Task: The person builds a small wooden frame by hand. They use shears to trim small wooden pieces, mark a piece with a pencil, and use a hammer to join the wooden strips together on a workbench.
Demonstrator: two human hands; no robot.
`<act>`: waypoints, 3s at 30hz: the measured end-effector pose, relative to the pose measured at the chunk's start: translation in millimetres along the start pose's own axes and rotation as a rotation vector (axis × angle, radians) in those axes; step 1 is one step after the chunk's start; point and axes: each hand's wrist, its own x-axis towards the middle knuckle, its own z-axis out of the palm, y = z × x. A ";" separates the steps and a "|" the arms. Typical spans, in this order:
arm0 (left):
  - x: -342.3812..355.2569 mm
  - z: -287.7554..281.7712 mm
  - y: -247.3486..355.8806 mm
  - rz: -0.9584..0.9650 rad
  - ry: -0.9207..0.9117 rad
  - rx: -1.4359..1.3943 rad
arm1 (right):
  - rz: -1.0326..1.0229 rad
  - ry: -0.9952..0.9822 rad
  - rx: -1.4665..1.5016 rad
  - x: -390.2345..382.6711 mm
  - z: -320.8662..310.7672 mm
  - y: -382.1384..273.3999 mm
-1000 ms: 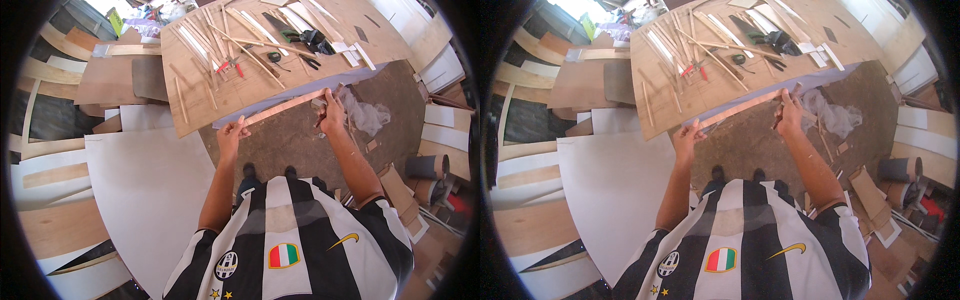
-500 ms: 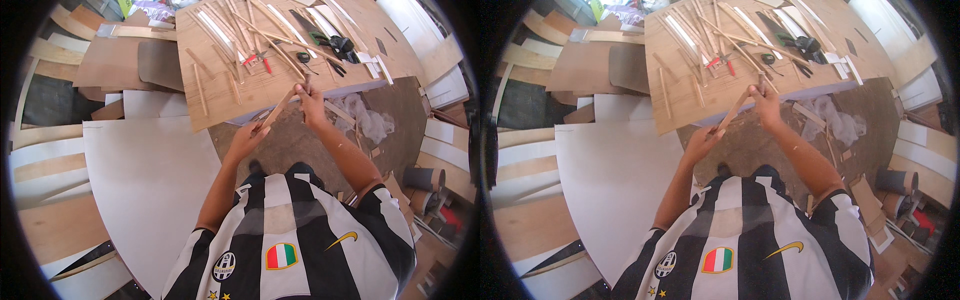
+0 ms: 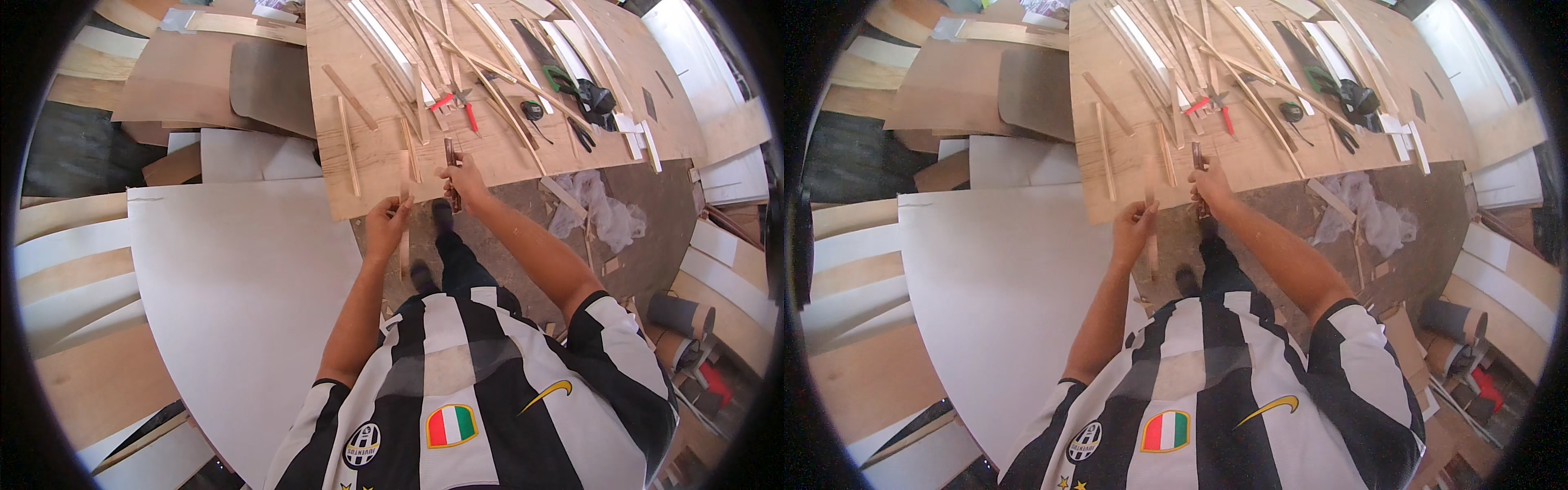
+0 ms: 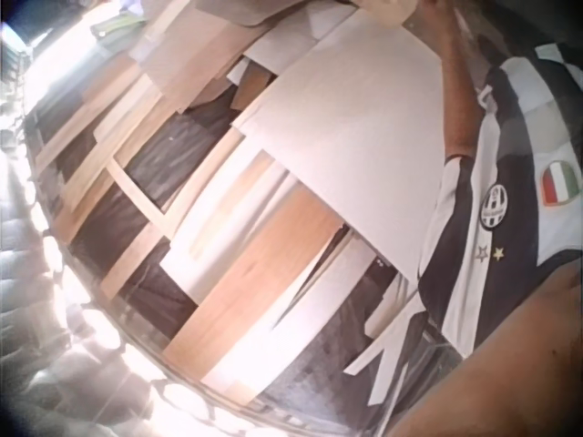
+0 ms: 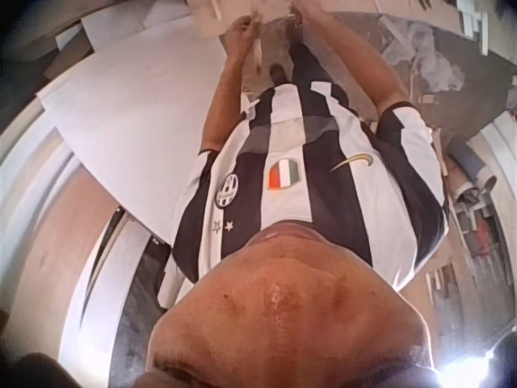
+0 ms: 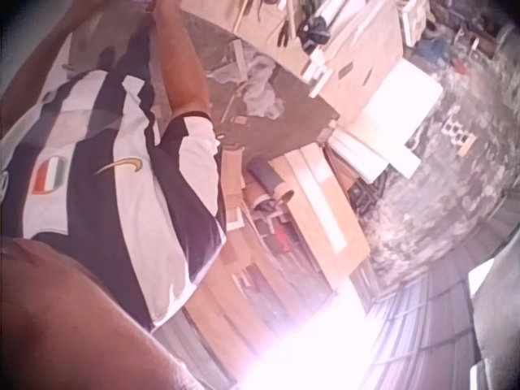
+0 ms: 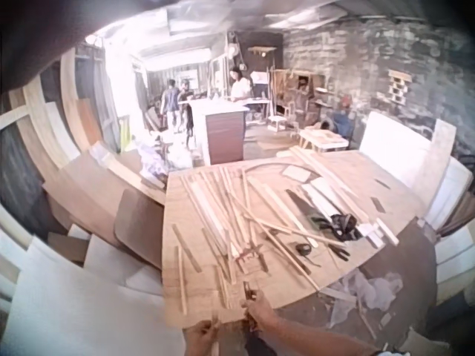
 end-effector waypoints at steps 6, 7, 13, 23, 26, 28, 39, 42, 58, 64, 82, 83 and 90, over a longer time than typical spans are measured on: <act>59.6 4.7 -45.0 -0.138 0.024 -0.033 | 0.081 0.084 -0.202 131.4 -42.2 63.4; 68.2 6.1 -54.0 -0.228 0.028 -0.091 | 0.048 0.126 -0.270 149.7 -48.5 66.1; 110.5 14.5 -57.4 -0.455 0.080 -0.373 | -0.703 0.468 -0.867 197.9 -49.0 22.4; 136.4 30.3 -75.3 -0.682 0.208 -0.599 | -0.643 -0.382 -0.817 114.1 71.2 37.3; 129.2 15.9 -84.8 -0.698 0.151 -0.554 | -0.718 -0.392 -0.847 122.9 75.2 47.8; 123.2 4.3 -93.5 -0.684 0.183 -0.581 | -0.820 -0.386 -0.870 126.0 71.8 47.9; 95.3 -68.4 -166.9 -0.138 0.168 0.148 | -1.022 -0.339 -1.032 118.5 73.5 75.3; 102.8 -70.3 -172.2 -0.083 0.116 0.155 | -1.026 -0.340 -1.054 117.7 75.6 82.4; 135.1 -74.9 -164.7 -0.273 0.070 0.194 | -0.434 0.011 -0.985 132.2 59.7 74.2; 145.7 -66.4 -158.1 -0.269 0.065 0.378 | -0.354 0.082 -0.988 144.5 76.8 88.7; 135.7 -64.6 -154.3 -0.180 0.159 0.528 | -0.377 0.096 -1.004 145.0 67.4 100.1; 135.4 -65.6 -156.3 -0.181 0.160 0.528 | -0.377 0.096 -1.004 144.4 67.8 100.0; 133.3 -67.4 -163.9 -0.122 0.157 0.503 | -0.370 0.096 -0.988 137.8 70.3 97.3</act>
